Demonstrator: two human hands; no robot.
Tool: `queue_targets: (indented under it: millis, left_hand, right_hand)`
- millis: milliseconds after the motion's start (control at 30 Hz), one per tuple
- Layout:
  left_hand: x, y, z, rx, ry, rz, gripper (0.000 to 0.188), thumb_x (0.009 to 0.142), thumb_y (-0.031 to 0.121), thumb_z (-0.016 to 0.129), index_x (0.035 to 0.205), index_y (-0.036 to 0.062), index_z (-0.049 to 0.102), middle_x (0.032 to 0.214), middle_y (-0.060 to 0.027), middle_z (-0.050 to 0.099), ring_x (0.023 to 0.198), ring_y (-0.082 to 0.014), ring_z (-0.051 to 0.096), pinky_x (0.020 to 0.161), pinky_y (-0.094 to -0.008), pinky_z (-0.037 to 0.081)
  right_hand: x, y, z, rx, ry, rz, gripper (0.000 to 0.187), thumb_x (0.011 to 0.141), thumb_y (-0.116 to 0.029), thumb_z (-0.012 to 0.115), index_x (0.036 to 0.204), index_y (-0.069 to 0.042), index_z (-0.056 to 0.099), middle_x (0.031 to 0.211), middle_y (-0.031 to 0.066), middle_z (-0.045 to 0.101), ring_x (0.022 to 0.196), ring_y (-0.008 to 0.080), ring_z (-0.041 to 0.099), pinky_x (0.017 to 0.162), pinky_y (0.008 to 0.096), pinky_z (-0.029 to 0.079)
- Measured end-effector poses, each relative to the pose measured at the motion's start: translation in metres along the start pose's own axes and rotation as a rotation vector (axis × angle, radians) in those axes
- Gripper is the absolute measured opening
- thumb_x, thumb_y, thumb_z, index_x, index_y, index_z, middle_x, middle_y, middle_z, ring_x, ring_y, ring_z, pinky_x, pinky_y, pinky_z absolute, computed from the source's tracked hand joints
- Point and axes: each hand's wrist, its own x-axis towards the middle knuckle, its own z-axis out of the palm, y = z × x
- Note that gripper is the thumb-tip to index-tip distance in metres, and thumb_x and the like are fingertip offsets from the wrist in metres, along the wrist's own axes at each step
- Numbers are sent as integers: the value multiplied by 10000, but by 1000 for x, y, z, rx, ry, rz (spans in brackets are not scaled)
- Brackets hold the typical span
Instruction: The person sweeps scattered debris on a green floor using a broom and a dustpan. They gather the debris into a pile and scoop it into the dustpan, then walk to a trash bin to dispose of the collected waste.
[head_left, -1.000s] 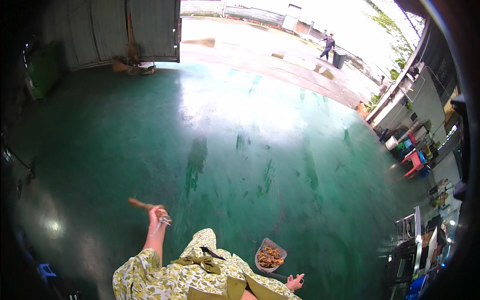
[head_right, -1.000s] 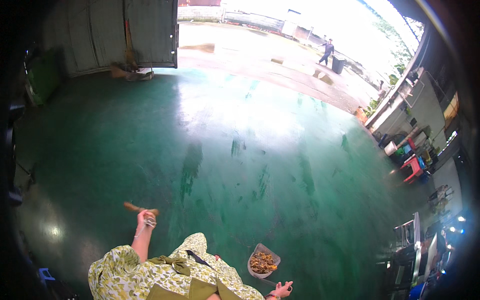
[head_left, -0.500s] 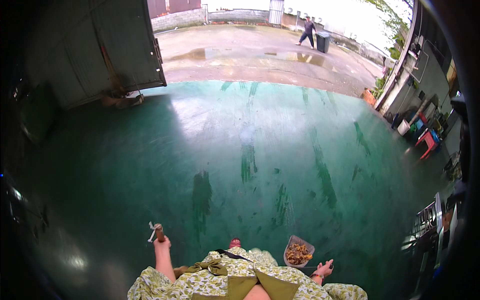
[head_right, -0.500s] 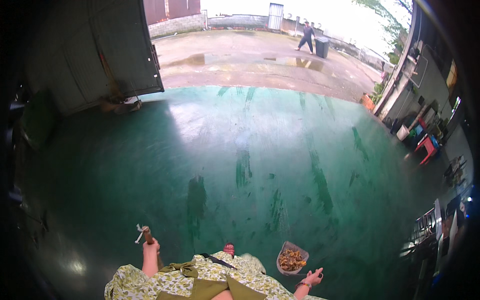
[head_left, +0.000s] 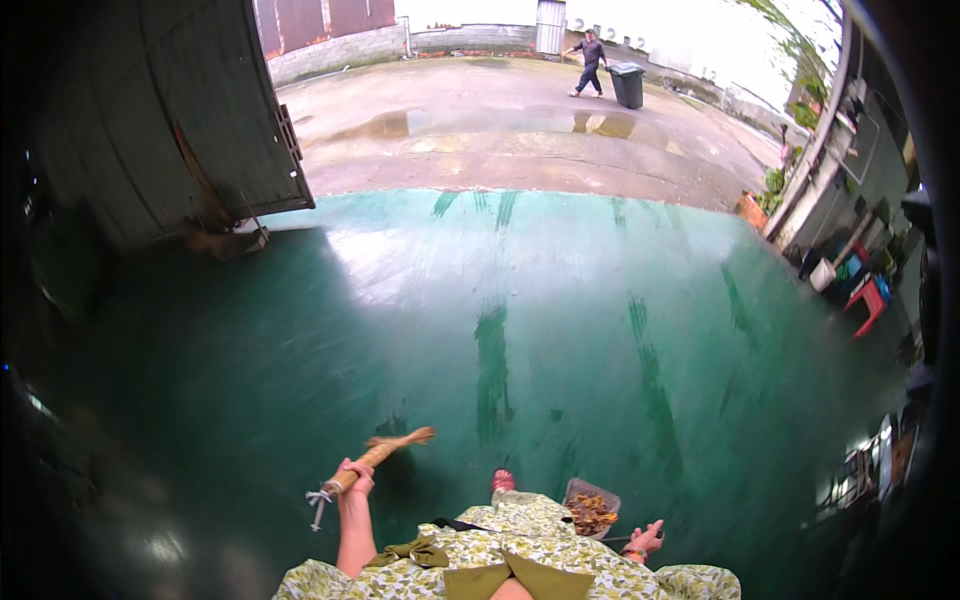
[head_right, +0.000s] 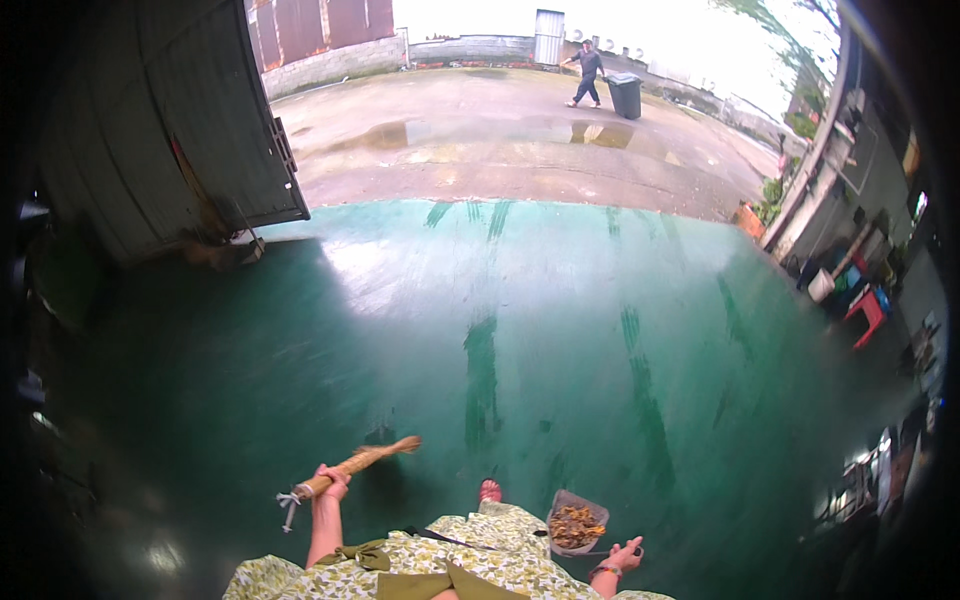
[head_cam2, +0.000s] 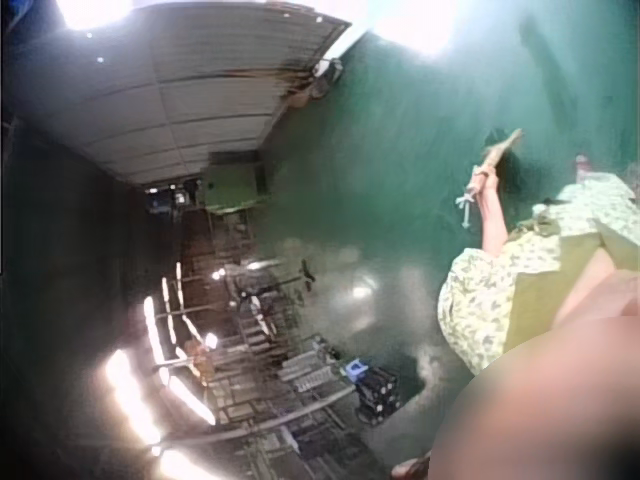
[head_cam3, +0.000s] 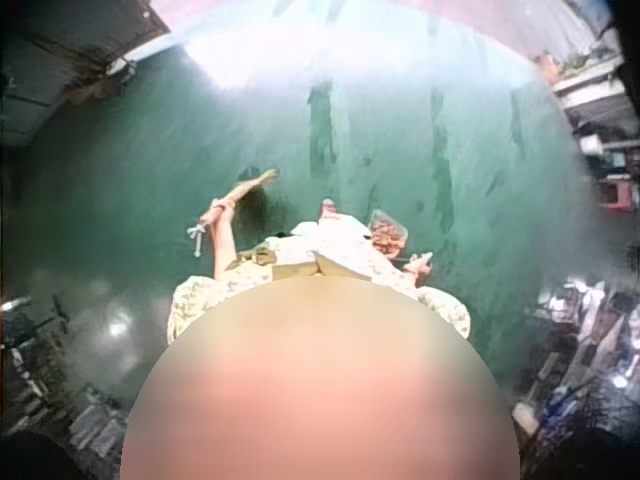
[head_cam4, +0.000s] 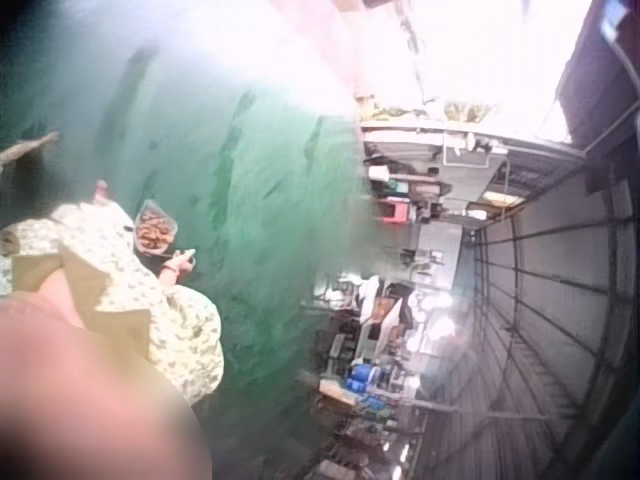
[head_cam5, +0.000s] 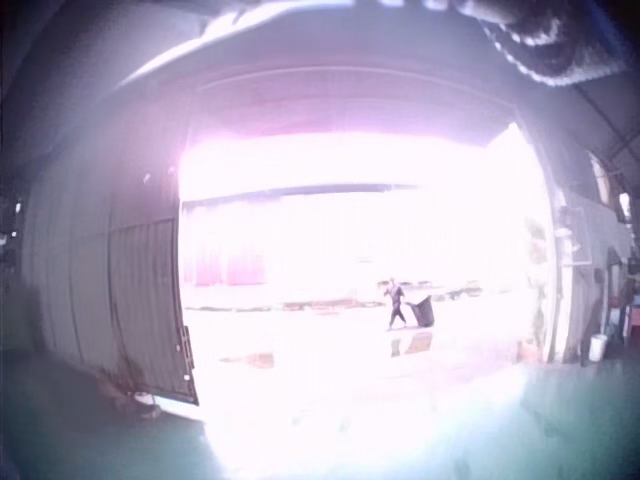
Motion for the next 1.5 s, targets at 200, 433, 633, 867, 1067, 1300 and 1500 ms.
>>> queue_targets:
  millis: [200,433,633,867,1067,1300,1500]
  left_hand:
    - [14,-42,84,-307,-262,123,149,606,152,610,592,60,494,508,-42,478,450,-158,513,421,-270,507]
    - [81,-2,201,-155,-275,605,279,709,150,528,943,46,415,684,-90,479,525,-216,536,467,-328,536]
    - [189,-46,326,184,-335,807,165,778,104,407,801,18,546,728,-89,582,636,-206,588,591,-312,515]
    - [268,-165,467,-49,-413,395,140,672,125,555,561,86,479,479,-13,462,410,-125,466,423,-274,468]
    - [362,-187,548,-327,-319,13,923,588,-1,610,1286,110,16,646,-124,465,446,-209,485,351,-306,469]
    - [402,-219,626,-429,-248,204,846,546,67,646,1209,121,123,659,-131,466,467,-217,500,363,-310,475]
    - [436,-213,668,-551,-150,342,891,636,82,592,1271,236,-14,762,-191,464,491,-247,507,380,-352,478]
  right_hand:
    - [-11,-52,127,-8,-8,-8,378,758,-403,571,828,-36,515,747,66,550,502,163,501,403,261,386]
    - [-32,-89,274,-5,-67,-34,366,764,-403,565,828,-46,511,792,63,555,512,165,489,438,267,397]
    - [-77,-117,401,65,-103,-47,403,747,-419,582,894,-50,507,876,65,562,595,169,514,497,268,425]
    - [-109,-160,537,157,-158,-59,497,747,-434,581,991,-10,494,1000,91,524,711,172,514,537,236,436]
    - [-159,-181,686,55,-136,-24,426,744,-426,587,905,-36,531,904,57,564,613,150,523,518,254,430]
    - [-208,-211,834,80,-236,21,448,729,-411,613,943,-37,493,971,61,534,626,173,508,541,290,409]
    - [-261,-247,948,34,-317,19,412,762,-373,590,987,-46,481,1025,76,516,713,192,519,633,317,452]
